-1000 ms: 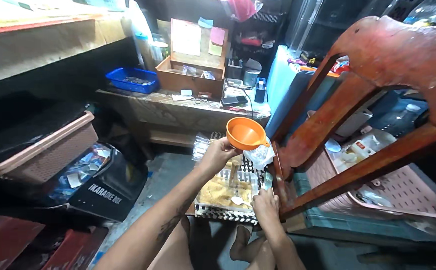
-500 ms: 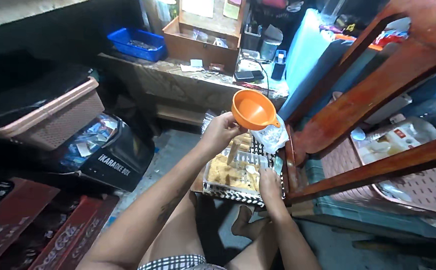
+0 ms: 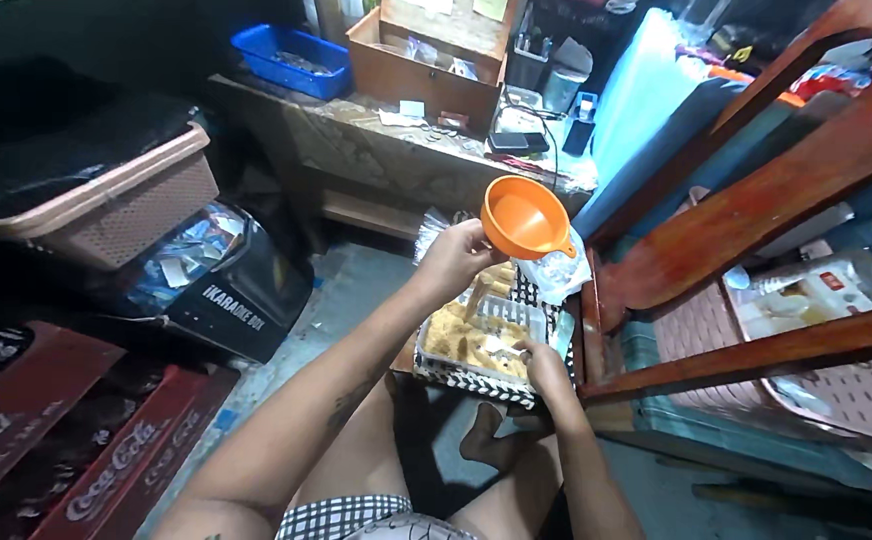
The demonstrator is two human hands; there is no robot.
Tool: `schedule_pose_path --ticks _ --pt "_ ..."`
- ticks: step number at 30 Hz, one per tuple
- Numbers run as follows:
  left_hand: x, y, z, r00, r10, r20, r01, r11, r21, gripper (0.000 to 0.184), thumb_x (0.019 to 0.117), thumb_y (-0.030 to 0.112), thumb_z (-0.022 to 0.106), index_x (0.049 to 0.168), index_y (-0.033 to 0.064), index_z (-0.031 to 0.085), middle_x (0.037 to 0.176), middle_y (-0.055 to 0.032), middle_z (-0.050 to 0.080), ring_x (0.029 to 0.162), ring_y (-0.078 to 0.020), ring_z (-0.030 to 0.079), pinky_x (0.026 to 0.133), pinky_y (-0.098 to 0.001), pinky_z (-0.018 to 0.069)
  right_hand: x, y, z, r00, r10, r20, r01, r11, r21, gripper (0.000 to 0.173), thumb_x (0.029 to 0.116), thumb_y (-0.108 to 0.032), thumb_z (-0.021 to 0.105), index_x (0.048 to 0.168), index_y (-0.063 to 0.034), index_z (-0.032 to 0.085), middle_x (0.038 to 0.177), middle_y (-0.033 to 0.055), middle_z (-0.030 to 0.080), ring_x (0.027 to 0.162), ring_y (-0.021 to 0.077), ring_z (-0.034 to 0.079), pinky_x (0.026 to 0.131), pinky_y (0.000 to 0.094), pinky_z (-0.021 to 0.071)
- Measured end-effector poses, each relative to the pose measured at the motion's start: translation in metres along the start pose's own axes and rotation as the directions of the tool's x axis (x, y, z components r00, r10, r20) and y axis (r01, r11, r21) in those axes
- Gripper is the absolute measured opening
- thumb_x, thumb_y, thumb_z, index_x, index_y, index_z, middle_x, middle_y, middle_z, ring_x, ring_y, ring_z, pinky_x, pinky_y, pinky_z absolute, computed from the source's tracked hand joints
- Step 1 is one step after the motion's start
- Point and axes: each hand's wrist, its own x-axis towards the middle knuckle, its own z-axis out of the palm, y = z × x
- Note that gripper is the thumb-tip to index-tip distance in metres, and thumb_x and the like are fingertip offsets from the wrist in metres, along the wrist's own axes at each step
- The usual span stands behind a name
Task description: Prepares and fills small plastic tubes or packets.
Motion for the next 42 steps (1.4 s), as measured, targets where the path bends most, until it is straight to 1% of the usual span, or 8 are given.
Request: schedule_pose_path --ticks 10,13,17,21,28,33,37,42 --pt "-0.001 -0.01 0.009 0.999 -0.038 0.014 0.039 0.999 -0.02 0.012 0.0966 0.007 0.068 0.106 0.0003 0.07 0.104 -0.0055 0.068 0.095 -0.0057 0.064 0.089 -0.0263 0.0517 -0.056 0.0 -0.104 0.936 -0.059 -0.348 0.098 0.991 0.096 0.027 0.1062 -0.004 0.052 0.127 -0.0011 0.068 0.121 0.0247 0.068 0.114 0.0396 0.064 0.1 0.0575 0.0473" --pt "-0.003 -0.01 0.012 0.999 -0.041 0.027 0.042 0.998 -0.041 0.013 0.0961 0.007 0.068 0.108 0.0009 0.071 0.109 -0.006 0.068 0.097 -0.0061 0.064 0.09 -0.0268 0.0523 -0.079 -0.009 -0.14 0.87 -0.132 -0.476 0.18 0.982 0.055 0.025 0.1064 -0.005 0.052 0.125 -0.001 0.068 0.115 0.0247 0.069 0.103 0.0413 0.066 0.09 0.0624 0.0487" --pt "-0.003 -0.008 0.018 0.997 -0.061 0.046 0.062 0.998 -0.021 0.013 0.0957 0.009 0.07 0.106 0.0014 0.072 0.105 -0.0062 0.068 0.091 -0.0079 0.064 0.086 -0.0293 0.053 -0.109 -0.032 -0.172 0.793 -0.224 -0.566 0.254 0.967 -0.027 0.024 0.1076 -0.008 0.05 0.122 -0.0057 0.069 0.099 0.0176 0.067 0.077 0.0278 0.057 0.069 0.0506 0.0452" --pt "-0.002 -0.01 0.026 0.997 -0.024 0.073 0.023 1.0 0.015 0.015 0.0955 0.01 0.07 0.107 0.0003 0.073 0.107 -0.0087 0.068 0.094 -0.0119 0.066 0.089 -0.0333 0.0531 -0.118 -0.067 -0.17 0.748 -0.381 -0.543 0.283 0.924 -0.257 0.024 0.104 0.0 0.053 0.118 -0.001 0.072 0.116 0.0238 0.068 0.11 0.0406 0.065 0.094 0.0599 0.0482" --pt "-0.001 -0.008 0.031 0.995 -0.046 0.084 0.046 0.999 -0.006 0.019 0.0951 0.01 0.07 0.111 -0.0003 0.071 0.109 -0.0103 0.07 0.096 -0.0133 0.067 0.091 -0.0356 0.054 -0.118 -0.087 -0.125 0.424 -0.754 -0.502 0.237 0.628 -0.742 0.016 0.0926 0.01 0.061 0.104 0.006 0.072 0.097 0.0244 0.064 0.096 0.045 0.062 0.079 0.0564 0.0467" --pt "0.002 -0.008 0.03 0.991 -0.097 0.092 0.104 0.991 -0.083 0.019 0.095 0.008 0.07 0.111 -0.0012 0.07 0.107 -0.0089 0.07 0.092 -0.0088 0.066 0.089 -0.0303 0.054 -0.122 -0.071 -0.131 0.318 -0.636 -0.703 0.103 0.761 -0.641 0.023 0.0969 0.008 0.054 0.11 0.0024 0.072 0.103 0.0291 0.065 0.103 0.0513 0.061 0.082 0.0637 0.0444" --pt "0.002 -0.005 0.029 0.988 -0.124 0.096 0.138 0.979 -0.151 0.015 0.0946 0.004 0.069 0.109 -0.0014 0.069 0.099 -0.0059 0.071 0.088 -0.0051 0.065 0.086 -0.027 0.0533 -0.098 -0.036 -0.114 0.639 -0.315 -0.701 0.048 0.927 -0.373 0.024 0.0998 0.004 0.053 0.118 0.0068 0.068 0.116 0.0345 0.061 0.109 0.0552 0.06 0.089 0.0687 0.048" --pt "0.003 -0.002 0.028 0.988 -0.1 0.114 0.115 0.984 -0.133 0.014 0.0956 0.006 0.069 0.108 -0.0012 0.069 0.101 -0.0062 0.07 0.09 -0.0053 0.064 0.086 -0.0258 0.0531 -0.046 0.001 -0.041 0.966 -0.027 -0.259 -0.029 0.978 -0.208 0.039 0.102 0.003 0.046 0.137 -0.0025 0.062 0.137 0.0275 0.058 0.12 0.0444 0.062 0.101 0.0584 0.0495"
